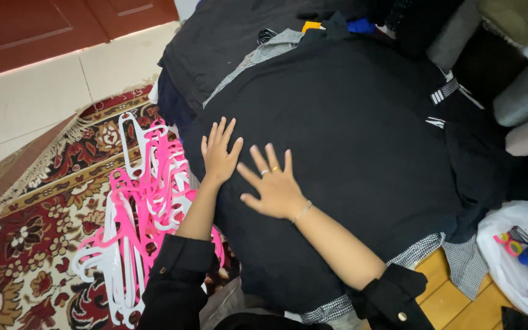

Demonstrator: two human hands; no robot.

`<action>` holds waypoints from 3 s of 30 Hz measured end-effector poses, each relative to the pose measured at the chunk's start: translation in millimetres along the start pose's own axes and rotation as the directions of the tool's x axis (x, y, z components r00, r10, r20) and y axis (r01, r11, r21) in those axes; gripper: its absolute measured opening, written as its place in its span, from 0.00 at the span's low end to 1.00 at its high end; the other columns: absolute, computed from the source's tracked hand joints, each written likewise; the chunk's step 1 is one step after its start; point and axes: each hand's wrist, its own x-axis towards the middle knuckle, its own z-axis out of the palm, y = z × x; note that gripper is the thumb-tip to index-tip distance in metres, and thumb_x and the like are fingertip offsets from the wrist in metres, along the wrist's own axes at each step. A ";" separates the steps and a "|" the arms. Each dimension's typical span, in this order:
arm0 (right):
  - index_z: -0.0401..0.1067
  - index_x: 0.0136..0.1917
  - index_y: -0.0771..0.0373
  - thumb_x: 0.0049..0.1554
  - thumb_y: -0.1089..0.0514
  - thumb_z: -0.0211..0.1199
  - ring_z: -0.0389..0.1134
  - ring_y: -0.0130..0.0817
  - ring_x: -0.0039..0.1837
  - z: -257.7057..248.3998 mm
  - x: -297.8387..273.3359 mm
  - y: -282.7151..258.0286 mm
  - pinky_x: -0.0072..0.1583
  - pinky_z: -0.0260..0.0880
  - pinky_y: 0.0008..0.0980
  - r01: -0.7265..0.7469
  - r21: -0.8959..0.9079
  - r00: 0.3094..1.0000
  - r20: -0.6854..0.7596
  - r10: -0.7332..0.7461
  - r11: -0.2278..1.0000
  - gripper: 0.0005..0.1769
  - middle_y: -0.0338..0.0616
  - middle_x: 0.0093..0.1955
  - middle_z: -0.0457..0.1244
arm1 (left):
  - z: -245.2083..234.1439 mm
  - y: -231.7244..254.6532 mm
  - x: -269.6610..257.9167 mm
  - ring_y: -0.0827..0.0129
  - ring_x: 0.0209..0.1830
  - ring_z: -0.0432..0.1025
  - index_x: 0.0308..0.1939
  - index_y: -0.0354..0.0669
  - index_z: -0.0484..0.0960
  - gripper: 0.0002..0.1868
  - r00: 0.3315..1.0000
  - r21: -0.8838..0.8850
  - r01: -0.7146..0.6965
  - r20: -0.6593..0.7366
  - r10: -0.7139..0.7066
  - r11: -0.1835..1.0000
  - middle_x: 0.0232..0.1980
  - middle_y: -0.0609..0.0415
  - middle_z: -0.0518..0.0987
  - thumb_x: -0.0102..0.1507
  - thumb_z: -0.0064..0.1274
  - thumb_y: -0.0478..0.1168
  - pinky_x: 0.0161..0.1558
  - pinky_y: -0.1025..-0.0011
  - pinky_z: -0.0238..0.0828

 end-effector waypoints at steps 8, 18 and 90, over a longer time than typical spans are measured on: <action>0.48 0.82 0.50 0.60 0.33 0.48 0.26 0.62 0.84 -0.4 -2.2 -16.9 0.73 0.18 0.77 0.013 -0.008 0.996 0.092 -0.012 1.000 0.43 0.56 0.86 0.31 | 1.8 -3.0 0.9 0.63 0.81 0.48 0.75 0.69 0.65 0.28 0.996 -0.022 -0.034 -0.086 0.032 0.999 0.81 0.64 0.58 0.70 0.46 0.53 0.77 0.44 0.34; 0.50 0.81 0.58 0.60 0.46 0.48 0.28 0.62 0.84 -7.8 -19.3 -58.8 0.74 0.23 0.76 -0.045 -0.028 0.993 0.108 0.047 0.999 0.39 0.58 0.85 0.34 | -4.4 -13.7 35.2 0.63 0.84 0.38 0.78 0.80 0.54 0.32 0.929 0.127 0.209 0.284 -0.238 0.970 0.83 0.69 0.47 0.69 0.34 0.69 0.76 0.38 0.28; 0.47 0.82 0.56 0.54 0.49 0.60 0.33 0.57 0.84 51.8 -421.5 133.3 0.74 0.32 0.75 -0.974 0.041 0.177 -0.484 0.857 0.224 0.47 0.58 0.85 0.33 | 358.6 390.1 -245.9 0.48 0.74 0.61 0.78 0.51 0.58 0.40 0.334 -0.675 0.271 0.734 0.591 0.686 0.76 0.37 0.62 0.64 0.54 0.47 0.73 0.53 0.58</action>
